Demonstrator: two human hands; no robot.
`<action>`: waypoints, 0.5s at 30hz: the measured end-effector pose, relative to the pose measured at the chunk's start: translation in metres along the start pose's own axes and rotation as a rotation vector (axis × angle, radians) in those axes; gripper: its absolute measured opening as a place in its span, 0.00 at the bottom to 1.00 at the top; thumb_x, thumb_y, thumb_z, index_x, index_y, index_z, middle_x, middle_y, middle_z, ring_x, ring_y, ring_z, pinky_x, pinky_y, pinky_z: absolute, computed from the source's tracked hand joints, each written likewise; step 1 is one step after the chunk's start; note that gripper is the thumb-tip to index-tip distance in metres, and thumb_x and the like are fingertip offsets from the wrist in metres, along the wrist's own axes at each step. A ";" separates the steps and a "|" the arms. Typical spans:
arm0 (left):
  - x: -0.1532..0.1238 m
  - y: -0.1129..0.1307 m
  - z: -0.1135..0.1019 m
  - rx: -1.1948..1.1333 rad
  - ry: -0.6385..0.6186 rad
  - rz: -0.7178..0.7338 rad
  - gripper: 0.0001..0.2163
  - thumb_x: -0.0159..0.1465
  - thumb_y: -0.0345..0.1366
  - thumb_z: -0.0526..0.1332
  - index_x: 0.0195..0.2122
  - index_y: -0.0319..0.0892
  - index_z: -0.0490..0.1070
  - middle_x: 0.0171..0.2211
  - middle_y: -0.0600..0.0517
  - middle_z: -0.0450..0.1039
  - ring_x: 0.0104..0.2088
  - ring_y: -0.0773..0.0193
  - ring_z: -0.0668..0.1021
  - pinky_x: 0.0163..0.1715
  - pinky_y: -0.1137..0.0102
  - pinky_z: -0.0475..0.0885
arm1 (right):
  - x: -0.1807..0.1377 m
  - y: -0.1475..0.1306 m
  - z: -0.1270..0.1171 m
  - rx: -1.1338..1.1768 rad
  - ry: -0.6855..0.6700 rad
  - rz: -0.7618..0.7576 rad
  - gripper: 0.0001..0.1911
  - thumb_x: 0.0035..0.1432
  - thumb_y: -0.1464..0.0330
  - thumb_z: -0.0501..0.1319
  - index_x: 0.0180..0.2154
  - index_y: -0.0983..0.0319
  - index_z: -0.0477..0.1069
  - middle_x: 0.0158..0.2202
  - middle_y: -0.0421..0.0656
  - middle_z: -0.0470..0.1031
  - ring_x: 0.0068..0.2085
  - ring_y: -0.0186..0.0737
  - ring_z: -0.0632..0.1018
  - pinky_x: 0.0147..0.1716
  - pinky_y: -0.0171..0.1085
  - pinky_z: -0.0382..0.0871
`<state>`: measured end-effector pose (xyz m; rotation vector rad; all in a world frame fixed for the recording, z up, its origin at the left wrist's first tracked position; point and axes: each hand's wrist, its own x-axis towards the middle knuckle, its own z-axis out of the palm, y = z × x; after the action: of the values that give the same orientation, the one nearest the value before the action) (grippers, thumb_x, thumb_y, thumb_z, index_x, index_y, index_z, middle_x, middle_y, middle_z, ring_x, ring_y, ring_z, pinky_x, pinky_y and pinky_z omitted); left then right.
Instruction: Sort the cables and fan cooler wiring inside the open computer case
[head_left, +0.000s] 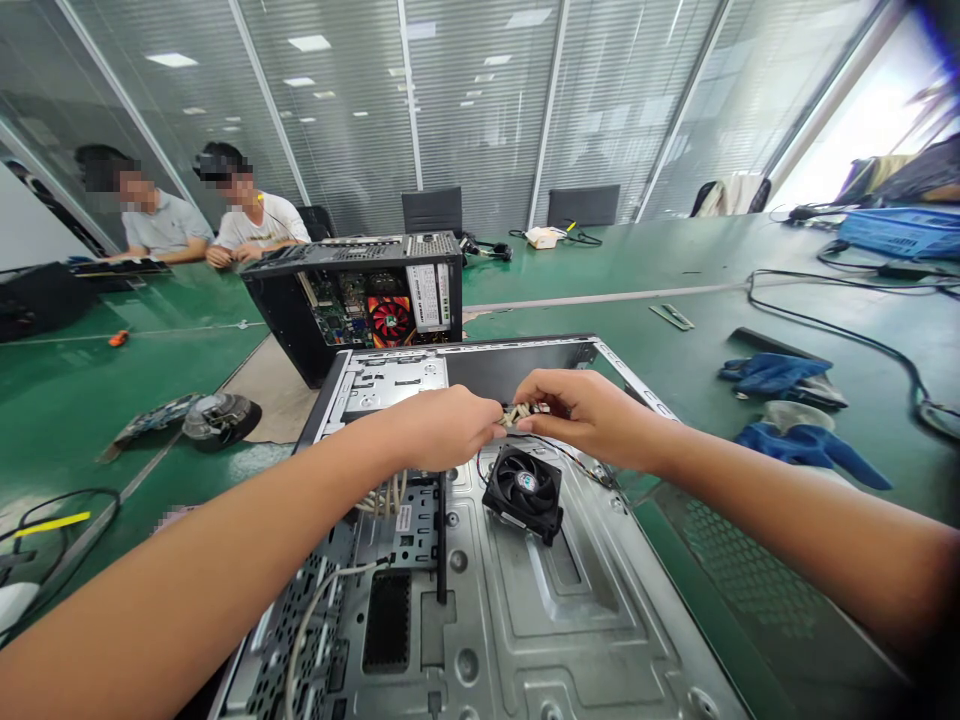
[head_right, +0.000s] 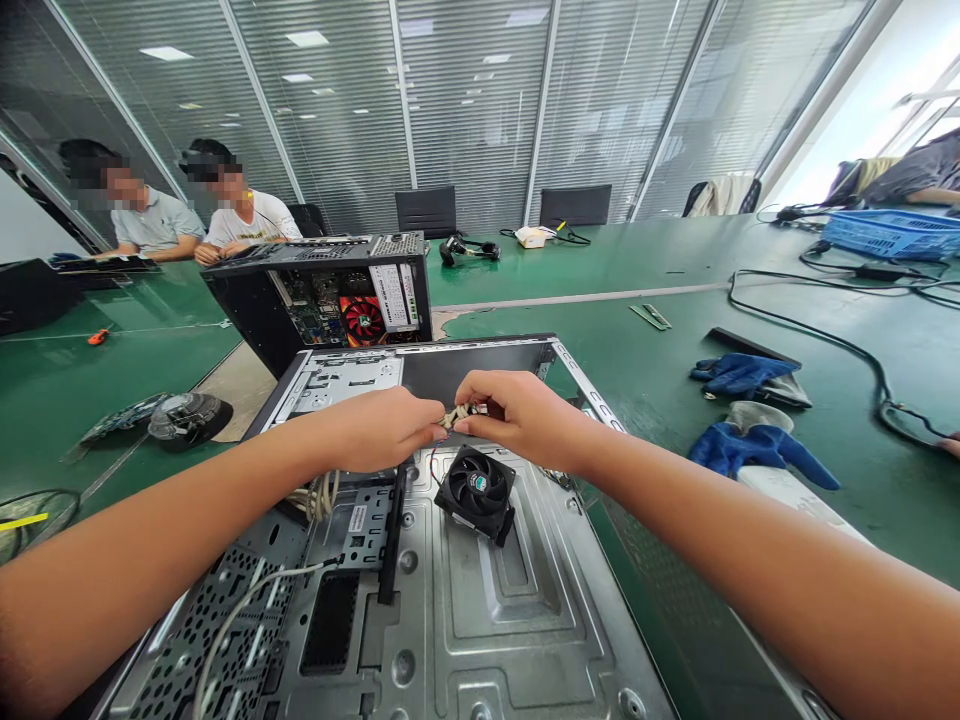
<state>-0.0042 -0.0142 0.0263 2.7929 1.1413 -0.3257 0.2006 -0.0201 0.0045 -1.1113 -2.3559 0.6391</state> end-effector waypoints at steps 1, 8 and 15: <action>0.000 0.000 0.000 0.000 -0.002 -0.001 0.18 0.69 0.44 0.44 0.37 0.41 0.69 0.30 0.45 0.74 0.26 0.61 0.73 0.24 0.68 0.59 | 0.000 0.000 0.000 -0.001 -0.002 0.001 0.09 0.58 0.62 0.59 0.35 0.62 0.69 0.26 0.37 0.66 0.27 0.32 0.64 0.28 0.34 0.56; 0.000 0.000 0.003 0.008 0.039 -0.001 0.18 0.69 0.46 0.43 0.36 0.42 0.68 0.28 0.46 0.73 0.24 0.61 0.72 0.22 0.68 0.57 | -0.001 0.000 -0.001 -0.022 -0.050 0.058 0.14 0.61 0.58 0.55 0.33 0.62 0.69 0.22 0.36 0.62 0.25 0.31 0.60 0.25 0.34 0.52; -0.002 0.003 0.000 -0.006 0.029 -0.020 0.18 0.69 0.45 0.44 0.37 0.42 0.69 0.29 0.46 0.73 0.25 0.61 0.72 0.24 0.68 0.60 | -0.001 -0.001 0.000 -0.043 -0.039 0.067 0.14 0.60 0.59 0.55 0.33 0.62 0.69 0.22 0.35 0.62 0.25 0.31 0.60 0.25 0.34 0.52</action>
<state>-0.0032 -0.0172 0.0271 2.7918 1.1751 -0.2835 0.2010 -0.0215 0.0051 -1.2117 -2.3845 0.6413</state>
